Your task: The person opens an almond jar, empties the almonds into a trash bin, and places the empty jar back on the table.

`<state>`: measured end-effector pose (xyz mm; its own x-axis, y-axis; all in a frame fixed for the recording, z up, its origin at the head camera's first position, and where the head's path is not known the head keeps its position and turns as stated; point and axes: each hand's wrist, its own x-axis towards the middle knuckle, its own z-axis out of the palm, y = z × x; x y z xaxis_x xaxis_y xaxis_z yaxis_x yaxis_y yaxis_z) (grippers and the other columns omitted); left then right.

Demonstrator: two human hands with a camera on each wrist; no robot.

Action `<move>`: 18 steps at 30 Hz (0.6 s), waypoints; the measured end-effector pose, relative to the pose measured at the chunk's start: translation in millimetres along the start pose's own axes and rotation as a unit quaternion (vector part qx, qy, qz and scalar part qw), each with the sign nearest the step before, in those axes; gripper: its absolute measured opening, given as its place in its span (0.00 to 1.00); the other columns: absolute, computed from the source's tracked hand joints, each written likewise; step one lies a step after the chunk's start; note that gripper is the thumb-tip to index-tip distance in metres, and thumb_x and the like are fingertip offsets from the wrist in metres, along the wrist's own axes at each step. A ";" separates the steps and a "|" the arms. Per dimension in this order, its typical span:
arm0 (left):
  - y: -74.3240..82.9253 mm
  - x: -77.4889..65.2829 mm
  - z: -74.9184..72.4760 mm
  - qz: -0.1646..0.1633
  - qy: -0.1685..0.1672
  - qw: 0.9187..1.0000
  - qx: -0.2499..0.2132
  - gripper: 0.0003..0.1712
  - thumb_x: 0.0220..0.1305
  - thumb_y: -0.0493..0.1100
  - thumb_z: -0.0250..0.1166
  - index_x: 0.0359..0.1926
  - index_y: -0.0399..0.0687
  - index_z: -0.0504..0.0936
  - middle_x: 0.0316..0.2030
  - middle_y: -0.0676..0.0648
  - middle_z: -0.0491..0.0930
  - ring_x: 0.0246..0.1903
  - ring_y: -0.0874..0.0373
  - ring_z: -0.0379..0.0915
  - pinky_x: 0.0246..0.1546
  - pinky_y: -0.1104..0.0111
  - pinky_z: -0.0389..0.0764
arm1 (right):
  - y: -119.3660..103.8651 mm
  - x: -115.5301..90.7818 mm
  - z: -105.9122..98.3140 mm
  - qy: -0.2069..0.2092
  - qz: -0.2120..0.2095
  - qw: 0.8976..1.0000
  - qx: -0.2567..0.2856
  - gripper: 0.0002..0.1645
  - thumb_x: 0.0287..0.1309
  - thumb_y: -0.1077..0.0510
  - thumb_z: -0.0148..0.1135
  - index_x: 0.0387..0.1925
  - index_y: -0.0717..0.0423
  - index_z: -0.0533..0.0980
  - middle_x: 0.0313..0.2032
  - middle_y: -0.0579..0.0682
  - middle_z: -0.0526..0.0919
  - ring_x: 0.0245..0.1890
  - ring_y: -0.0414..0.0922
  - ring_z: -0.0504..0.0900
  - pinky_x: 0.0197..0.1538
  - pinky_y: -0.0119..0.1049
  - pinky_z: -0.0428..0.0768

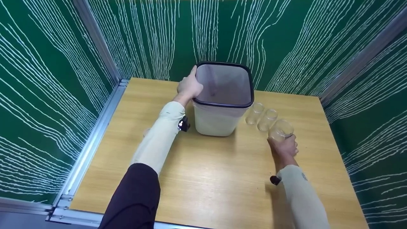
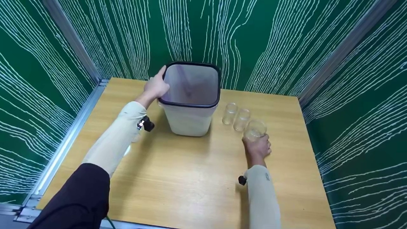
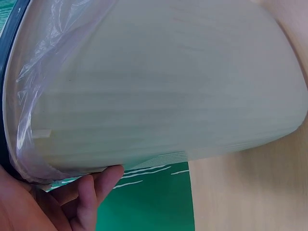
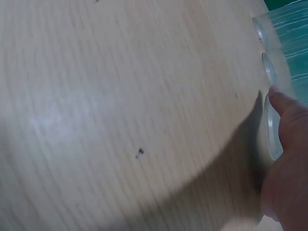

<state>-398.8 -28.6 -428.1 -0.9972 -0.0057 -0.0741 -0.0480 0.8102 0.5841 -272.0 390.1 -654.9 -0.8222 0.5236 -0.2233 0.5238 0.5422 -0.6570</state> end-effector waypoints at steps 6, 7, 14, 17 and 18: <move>-0.6 1.2 0.2 -0.007 -0.007 1.000 -0.013 0.48 0.61 0.44 0.52 0.77 0.68 0.38 0.42 0.46 0.79 0.28 0.52 0.74 0.23 0.62 0.69 | 2.8 -2.5 -0.5 0.006 -0.031 0.999 -0.017 0.67 0.44 0.34 0.71 0.73 0.62 0.46 0.63 0.65 0.63 0.63 0.64 0.59 0.62 0.61 0.53; -0.5 1.5 0.3 -0.007 -0.007 1.000 -0.013 0.48 0.61 0.44 0.52 0.77 0.68 0.38 0.40 0.46 0.78 0.27 0.52 0.74 0.23 0.62 0.69 | 2.8 -3.2 -0.9 0.009 -0.036 0.999 -0.021 0.67 0.44 0.34 0.71 0.72 0.63 0.47 0.63 0.66 0.63 0.63 0.64 0.59 0.62 0.62 0.53; -2.1 2.5 0.2 -0.014 -0.015 1.000 -0.019 0.47 0.64 0.45 0.52 0.77 0.69 0.37 0.43 0.46 0.78 0.28 0.52 0.75 0.23 0.63 0.70 | 5.6 -8.4 -3.7 0.013 -0.051 0.997 -0.056 0.67 0.46 0.33 0.68 0.72 0.68 0.47 0.65 0.69 0.61 0.64 0.66 0.57 0.62 0.64 0.53; -4.5 2.6 0.2 -0.016 -0.008 1.000 -0.025 0.46 0.64 0.46 0.52 0.77 0.67 0.39 0.56 0.46 0.75 0.34 0.51 0.77 0.30 0.61 0.74 | 7.6 -12.8 -6.3 0.012 -0.067 0.996 -0.063 0.66 0.48 0.32 0.66 0.71 0.69 0.47 0.65 0.70 0.60 0.64 0.68 0.56 0.61 0.64 0.53; -5.5 2.2 0.2 -0.017 0.000 1.000 -0.026 0.44 0.65 0.47 0.52 0.77 0.65 0.41 0.60 0.47 0.73 0.39 0.51 0.78 0.35 0.60 0.76 | 7.9 -14.6 -7.0 0.015 -0.075 0.995 -0.063 0.66 0.48 0.33 0.66 0.71 0.69 0.47 0.64 0.71 0.60 0.64 0.68 0.56 0.60 0.64 0.53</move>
<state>-400.8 -33.0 -431.6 -0.9950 -0.0318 -0.0942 -0.0838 0.7777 0.6230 -254.3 391.3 -651.8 -0.8872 0.4488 -0.1075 0.4213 0.6925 -0.5856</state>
